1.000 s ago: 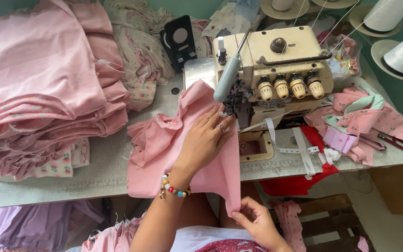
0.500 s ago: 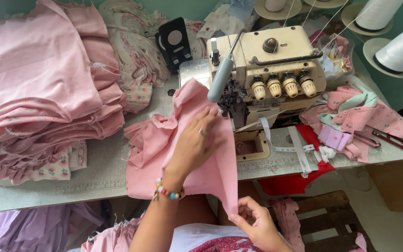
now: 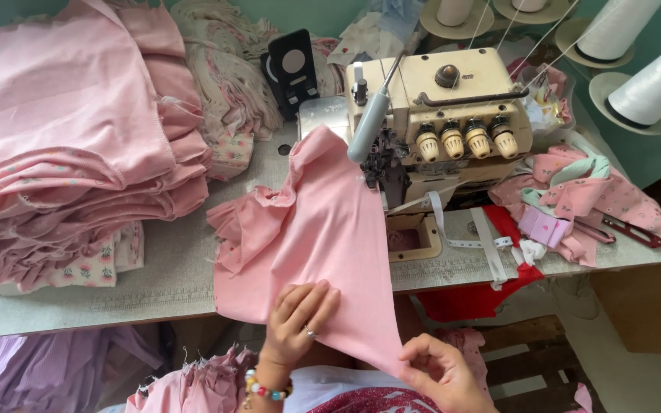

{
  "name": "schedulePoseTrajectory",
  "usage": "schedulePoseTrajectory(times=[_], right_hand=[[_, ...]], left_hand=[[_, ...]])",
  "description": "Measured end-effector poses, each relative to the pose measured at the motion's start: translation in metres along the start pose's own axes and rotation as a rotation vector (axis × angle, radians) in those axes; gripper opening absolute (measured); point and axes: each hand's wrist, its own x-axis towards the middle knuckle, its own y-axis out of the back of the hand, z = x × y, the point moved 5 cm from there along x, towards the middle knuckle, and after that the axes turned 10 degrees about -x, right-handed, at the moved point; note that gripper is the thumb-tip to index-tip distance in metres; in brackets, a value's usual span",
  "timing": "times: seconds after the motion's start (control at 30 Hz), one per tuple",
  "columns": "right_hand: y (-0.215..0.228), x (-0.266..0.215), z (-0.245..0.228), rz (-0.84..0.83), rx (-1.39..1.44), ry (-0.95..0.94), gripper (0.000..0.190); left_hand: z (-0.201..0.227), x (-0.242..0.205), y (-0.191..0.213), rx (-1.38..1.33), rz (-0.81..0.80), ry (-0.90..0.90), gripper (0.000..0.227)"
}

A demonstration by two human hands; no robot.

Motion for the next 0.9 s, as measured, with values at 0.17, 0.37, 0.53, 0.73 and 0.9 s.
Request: schedulePoseTrajectory(times=[0.17,0.37,0.53,0.73,0.9], right_hand=[[-0.009,0.012,-0.001,0.085,-0.188,0.133,0.012],[-0.009,0.053,-0.028,0.147,-0.227,0.216,0.012],[-0.002,0.096,-0.056,0.179,-0.242,0.267,0.019],[-0.001,0.140,-0.110,0.306,-0.350,0.479,0.020],[-0.004,0.156,-0.142,0.512,-0.523,0.535,0.014]], left_hand=[[-0.011,0.026,0.005,0.145,-0.223,-0.261,0.028],[-0.051,0.050,-0.013,0.240,-0.422,-0.380,0.041],[-0.087,0.080,-0.029,0.247,-0.547,-0.378,0.048],[-0.117,0.118,-0.037,0.202,-0.394,-0.338,0.022],[-0.148,0.138,-0.047,0.218,-0.416,-0.340,0.010]])
